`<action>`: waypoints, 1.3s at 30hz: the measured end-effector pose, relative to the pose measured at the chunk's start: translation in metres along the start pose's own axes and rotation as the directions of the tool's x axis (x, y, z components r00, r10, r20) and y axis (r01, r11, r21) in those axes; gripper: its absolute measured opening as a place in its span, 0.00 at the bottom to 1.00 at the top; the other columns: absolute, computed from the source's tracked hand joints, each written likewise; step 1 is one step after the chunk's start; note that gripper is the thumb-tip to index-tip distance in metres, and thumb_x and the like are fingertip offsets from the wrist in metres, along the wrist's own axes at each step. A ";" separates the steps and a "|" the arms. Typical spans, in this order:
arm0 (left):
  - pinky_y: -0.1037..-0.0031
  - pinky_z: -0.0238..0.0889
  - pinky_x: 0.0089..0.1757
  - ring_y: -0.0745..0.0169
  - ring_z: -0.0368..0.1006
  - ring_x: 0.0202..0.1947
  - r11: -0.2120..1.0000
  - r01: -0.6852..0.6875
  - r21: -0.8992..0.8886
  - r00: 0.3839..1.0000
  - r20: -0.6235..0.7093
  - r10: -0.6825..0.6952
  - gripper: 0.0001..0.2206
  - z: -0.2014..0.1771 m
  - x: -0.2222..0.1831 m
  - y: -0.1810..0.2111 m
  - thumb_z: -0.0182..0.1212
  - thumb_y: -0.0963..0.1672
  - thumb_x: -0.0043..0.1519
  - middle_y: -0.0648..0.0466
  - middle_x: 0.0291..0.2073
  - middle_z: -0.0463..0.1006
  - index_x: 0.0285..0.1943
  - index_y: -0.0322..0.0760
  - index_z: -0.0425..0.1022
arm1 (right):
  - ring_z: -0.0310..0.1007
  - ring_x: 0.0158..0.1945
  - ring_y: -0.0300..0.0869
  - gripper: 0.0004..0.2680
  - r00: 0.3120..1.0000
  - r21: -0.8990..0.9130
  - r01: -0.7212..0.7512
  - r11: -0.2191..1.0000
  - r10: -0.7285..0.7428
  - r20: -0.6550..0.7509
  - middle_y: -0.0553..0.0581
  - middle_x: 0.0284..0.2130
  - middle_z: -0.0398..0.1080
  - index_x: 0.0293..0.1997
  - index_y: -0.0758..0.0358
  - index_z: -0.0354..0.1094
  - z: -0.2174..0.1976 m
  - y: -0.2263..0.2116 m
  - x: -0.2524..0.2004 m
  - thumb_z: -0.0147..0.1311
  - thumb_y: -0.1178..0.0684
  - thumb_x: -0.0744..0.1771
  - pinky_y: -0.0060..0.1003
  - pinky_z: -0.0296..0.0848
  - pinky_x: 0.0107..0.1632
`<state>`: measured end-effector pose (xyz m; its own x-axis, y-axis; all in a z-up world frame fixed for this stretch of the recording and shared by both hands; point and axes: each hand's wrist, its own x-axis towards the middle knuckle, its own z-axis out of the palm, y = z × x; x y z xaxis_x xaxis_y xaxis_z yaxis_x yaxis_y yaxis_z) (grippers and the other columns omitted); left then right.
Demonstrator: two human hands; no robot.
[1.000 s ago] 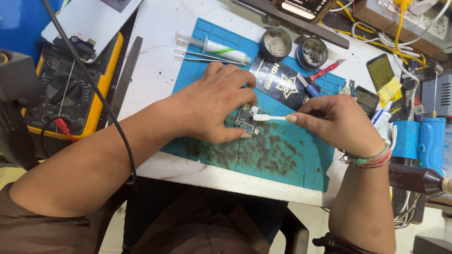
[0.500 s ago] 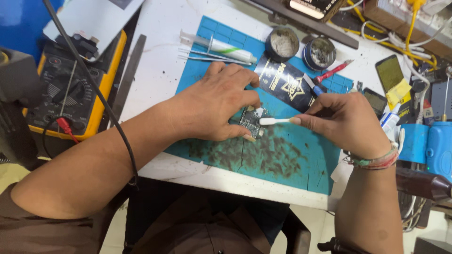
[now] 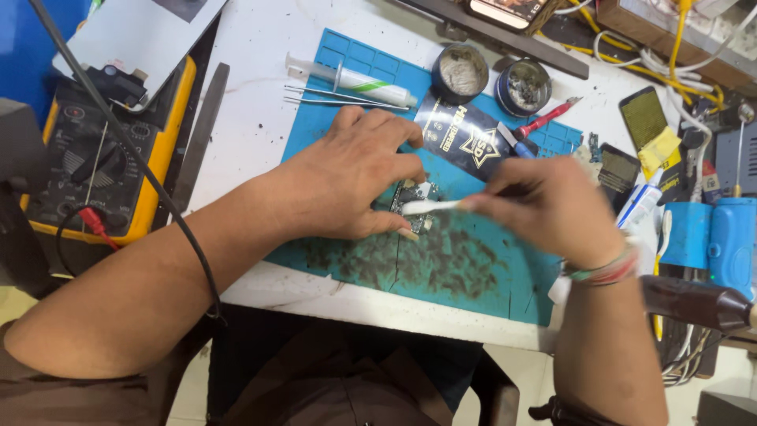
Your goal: The person cleans a small circuit board with a brush and liquid, then uses a soldering iron and tweezers to work on the components on a repair mat.
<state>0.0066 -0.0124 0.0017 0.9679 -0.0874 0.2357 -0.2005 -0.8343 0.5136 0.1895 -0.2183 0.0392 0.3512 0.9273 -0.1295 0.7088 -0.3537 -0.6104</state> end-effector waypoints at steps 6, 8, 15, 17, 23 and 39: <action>0.50 0.45 0.59 0.40 0.56 0.64 1.000 0.014 0.001 1.000 0.018 -0.014 0.27 0.002 -0.003 -0.001 0.73 0.57 0.49 0.40 0.61 0.66 0.50 0.39 0.80 | 0.68 0.18 0.37 0.09 0.999 -0.110 -0.026 0.994 0.031 0.044 0.55 0.15 0.72 0.28 0.64 0.75 0.002 -0.004 0.000 0.70 0.50 0.61 0.33 0.65 0.24; 0.51 0.45 0.59 0.39 0.55 0.65 1.000 -0.001 0.013 1.000 0.006 0.001 0.27 0.000 0.001 -0.001 0.73 0.57 0.49 0.40 0.62 0.66 0.50 0.39 0.80 | 0.69 0.18 0.35 0.08 0.996 -0.077 0.090 0.993 -0.088 0.029 0.54 0.17 0.73 0.27 0.63 0.75 0.003 -0.005 0.000 0.69 0.51 0.61 0.31 0.66 0.25; 0.50 0.45 0.59 0.39 0.55 0.65 1.000 0.004 -0.003 1.000 0.021 -0.004 0.27 0.002 -0.007 -0.001 0.72 0.57 0.50 0.39 0.62 0.66 0.51 0.39 0.79 | 0.70 0.17 0.34 0.09 0.997 -0.133 -0.028 0.991 0.038 0.071 0.53 0.15 0.73 0.28 0.63 0.76 -0.001 -0.008 -0.001 0.69 0.49 0.61 0.33 0.67 0.24; 0.49 0.45 0.59 0.38 0.55 0.65 0.999 -0.034 0.029 0.999 0.007 0.034 0.27 -0.002 -0.001 -0.003 0.72 0.57 0.50 0.38 0.62 0.65 0.51 0.39 0.79 | 0.69 0.17 0.34 0.09 0.994 -0.157 -0.058 0.986 0.072 0.085 0.54 0.15 0.73 0.28 0.63 0.76 -0.002 -0.007 0.005 0.70 0.49 0.60 0.34 0.66 0.24; 0.49 0.45 0.59 0.40 0.56 0.64 1.000 -0.017 0.009 0.999 0.027 0.017 0.27 0.000 -0.004 -0.003 0.71 0.57 0.51 0.41 0.61 0.67 0.52 0.40 0.78 | 0.65 0.22 0.37 0.08 0.943 -0.111 -0.246 0.963 0.264 0.201 0.57 0.18 0.73 0.30 0.62 0.79 -0.026 0.003 0.026 0.70 0.50 0.59 0.36 0.65 0.26; 0.50 0.47 0.58 0.41 0.56 0.63 1.000 0.016 -0.015 1.000 0.005 -0.016 0.28 0.002 -0.002 -0.003 0.73 0.58 0.46 0.43 0.60 0.67 0.50 0.42 0.80 | 0.71 0.17 0.44 0.11 0.974 -0.273 -0.183 0.944 0.211 0.079 0.55 0.16 0.74 0.30 0.58 0.79 -0.027 -0.010 0.014 0.69 0.44 0.58 0.39 0.68 0.25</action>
<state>0.0057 -0.0105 -0.0016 0.9716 -0.0768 0.2237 -0.1874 -0.8271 0.5299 0.2037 -0.2046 0.0642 0.4439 0.8383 -0.3166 0.7723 -0.5371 -0.3392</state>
